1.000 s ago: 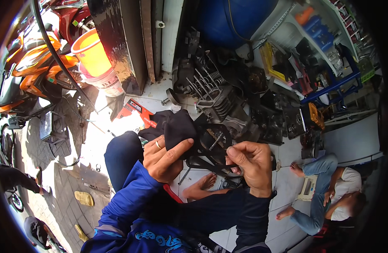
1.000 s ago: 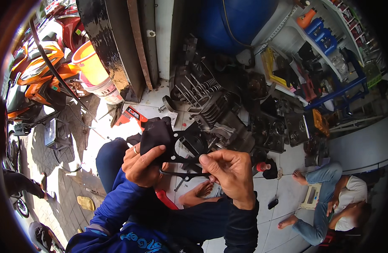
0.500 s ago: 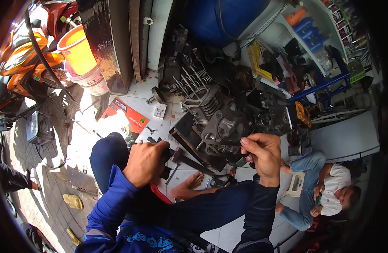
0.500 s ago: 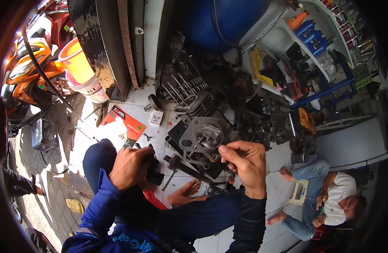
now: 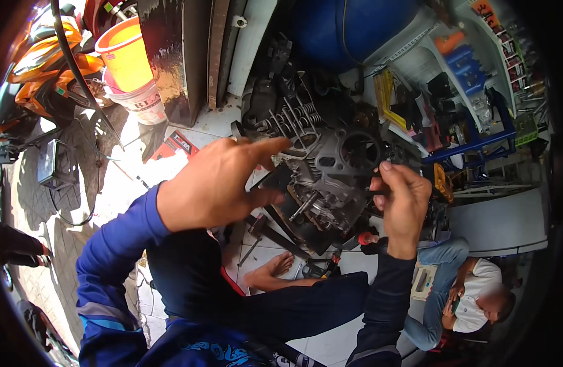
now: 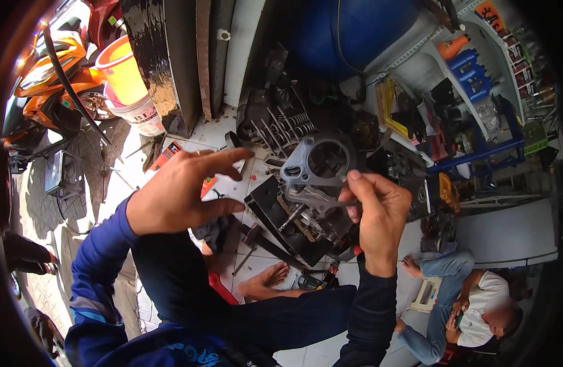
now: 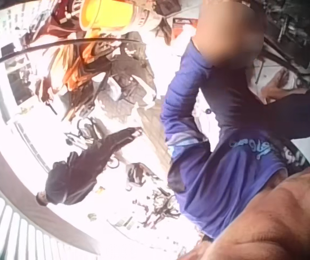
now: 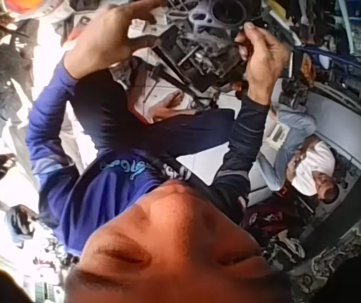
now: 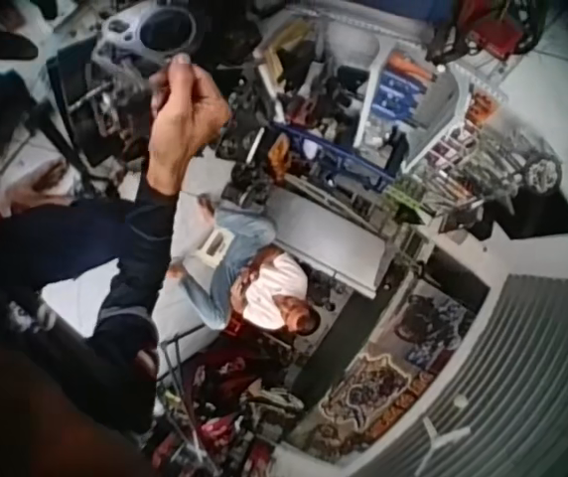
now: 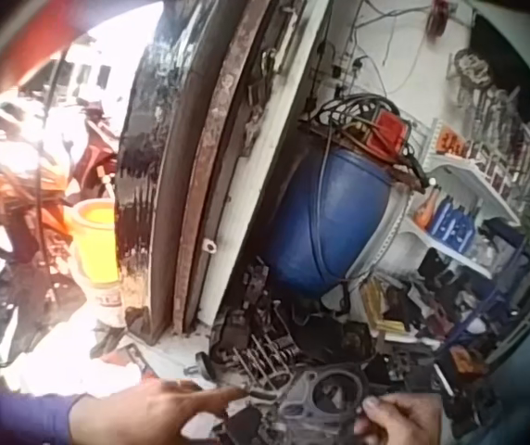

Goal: Assembling and inspecting motorcycle engine components.

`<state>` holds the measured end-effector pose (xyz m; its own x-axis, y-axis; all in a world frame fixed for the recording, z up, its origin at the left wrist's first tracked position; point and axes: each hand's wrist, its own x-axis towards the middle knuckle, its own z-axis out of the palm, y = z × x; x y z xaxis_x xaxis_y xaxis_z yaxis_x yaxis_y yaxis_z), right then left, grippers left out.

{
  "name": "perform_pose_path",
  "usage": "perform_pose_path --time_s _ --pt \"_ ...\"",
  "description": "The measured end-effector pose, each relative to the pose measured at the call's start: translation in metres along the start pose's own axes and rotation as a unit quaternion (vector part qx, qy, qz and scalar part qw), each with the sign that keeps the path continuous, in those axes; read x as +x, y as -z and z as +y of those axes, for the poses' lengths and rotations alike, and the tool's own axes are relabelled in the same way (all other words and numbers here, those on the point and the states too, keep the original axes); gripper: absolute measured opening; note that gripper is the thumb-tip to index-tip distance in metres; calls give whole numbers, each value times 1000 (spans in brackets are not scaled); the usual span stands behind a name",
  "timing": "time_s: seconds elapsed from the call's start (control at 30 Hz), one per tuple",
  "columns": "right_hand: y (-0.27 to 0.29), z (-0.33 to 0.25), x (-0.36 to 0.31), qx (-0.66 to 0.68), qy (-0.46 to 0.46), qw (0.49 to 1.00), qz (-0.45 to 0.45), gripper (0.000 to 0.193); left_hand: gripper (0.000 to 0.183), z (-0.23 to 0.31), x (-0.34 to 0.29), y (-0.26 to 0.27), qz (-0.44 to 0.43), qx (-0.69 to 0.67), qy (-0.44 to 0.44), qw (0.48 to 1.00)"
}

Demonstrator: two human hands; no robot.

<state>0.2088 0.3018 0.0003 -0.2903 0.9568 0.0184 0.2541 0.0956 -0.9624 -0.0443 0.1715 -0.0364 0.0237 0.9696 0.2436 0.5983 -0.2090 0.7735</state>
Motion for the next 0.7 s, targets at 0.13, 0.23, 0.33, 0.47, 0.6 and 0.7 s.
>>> perform_pose_path --time_s 0.13,0.23,0.33,0.47,0.6,0.7 --pt "-35 -18 49 49 61 996 -39 16 60 -43 58 4 57 -308 71 947" --pt "-64 -23 78 26 70 995 -72 21 52 -62 78 -4 74 -468 97 875" --pt "-89 -20 96 -31 77 991 -106 24 45 -88 82 -18 126 -557 120 812" --pt "-100 -16 114 -97 65 978 -173 26 41 -121 85 -34 156 -612 133 764" --pt "-106 -2 132 -158 54 960 -226 24 37 -155 90 -50 137 -629 152 750" --pt "-112 11 141 -161 47 957 -239 20 34 -180 94 -62 144 -627 149 751"
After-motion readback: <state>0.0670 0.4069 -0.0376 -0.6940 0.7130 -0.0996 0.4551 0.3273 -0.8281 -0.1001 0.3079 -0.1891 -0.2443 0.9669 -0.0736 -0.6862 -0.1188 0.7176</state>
